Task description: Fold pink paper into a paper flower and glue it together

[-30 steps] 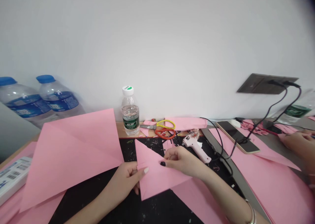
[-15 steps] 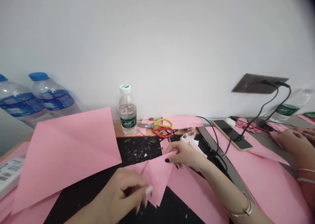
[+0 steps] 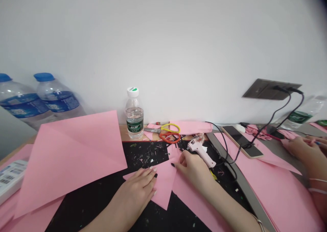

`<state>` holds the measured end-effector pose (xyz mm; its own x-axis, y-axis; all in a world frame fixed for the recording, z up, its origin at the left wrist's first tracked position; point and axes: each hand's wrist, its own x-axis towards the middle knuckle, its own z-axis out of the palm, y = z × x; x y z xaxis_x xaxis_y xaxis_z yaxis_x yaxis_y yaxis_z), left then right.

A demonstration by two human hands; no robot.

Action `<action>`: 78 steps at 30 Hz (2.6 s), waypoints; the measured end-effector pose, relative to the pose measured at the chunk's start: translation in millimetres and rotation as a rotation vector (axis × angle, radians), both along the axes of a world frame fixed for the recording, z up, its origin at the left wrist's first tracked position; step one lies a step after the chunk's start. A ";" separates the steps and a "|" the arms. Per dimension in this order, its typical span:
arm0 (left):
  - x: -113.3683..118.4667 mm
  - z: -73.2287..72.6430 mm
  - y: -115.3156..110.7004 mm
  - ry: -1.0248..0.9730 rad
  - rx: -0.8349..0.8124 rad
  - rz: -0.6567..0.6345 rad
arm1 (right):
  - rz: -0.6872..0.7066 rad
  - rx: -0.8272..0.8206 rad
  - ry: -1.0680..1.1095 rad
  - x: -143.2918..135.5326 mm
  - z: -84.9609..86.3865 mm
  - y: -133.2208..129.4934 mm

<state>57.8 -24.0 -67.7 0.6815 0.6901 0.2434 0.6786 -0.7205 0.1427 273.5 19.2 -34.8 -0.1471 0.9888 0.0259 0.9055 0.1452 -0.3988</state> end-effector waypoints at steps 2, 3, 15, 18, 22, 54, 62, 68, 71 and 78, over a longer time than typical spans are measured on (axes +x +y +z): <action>0.5 -5.5 -1.0 0.014 0.033 0.011 | 0.139 0.140 -0.136 -6.1 -1.3 -16.6; 0.4 -9.1 -1.8 0.031 0.055 0.013 | 0.271 0.213 -0.158 -8.7 -3.0 -25.8; -6.2 -16.5 -6.8 0.106 0.157 -0.031 | 0.613 -0.026 -0.105 9.3 2.6 -46.5; -4.2 -11.8 -6.0 0.107 0.144 -0.037 | 0.543 0.062 -0.135 11.4 -1.8 -37.3; -4.2 -10.8 -6.5 0.055 0.103 -0.011 | 0.481 0.199 -0.209 12.0 -10.3 -23.4; 2.8 -23.9 -7.2 0.021 0.265 -0.015 | 0.040 -0.118 0.439 -6.7 -10.3 -1.5; 2.2 -6.7 -8.4 -0.009 0.158 0.027 | 0.544 0.409 0.025 -9.5 -17.8 -27.4; -0.5 -2.7 -7.8 -0.030 0.070 0.099 | 0.685 0.392 -0.054 -2.8 -20.8 -31.9; -0.6 0.7 -7.0 -0.012 0.056 0.103 | 0.757 0.392 -0.100 -0.3 -22.5 -30.5; -1.2 -3.5 -5.9 -0.029 0.097 0.098 | 0.868 0.341 -0.155 3.4 -13.8 -26.1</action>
<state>56.6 -29.9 -71.2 0.6036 0.7255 0.3307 0.7431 -0.6622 0.0965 276.9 -6.9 -48.6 -0.8542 0.4747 0.2121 0.4655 0.8800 -0.0949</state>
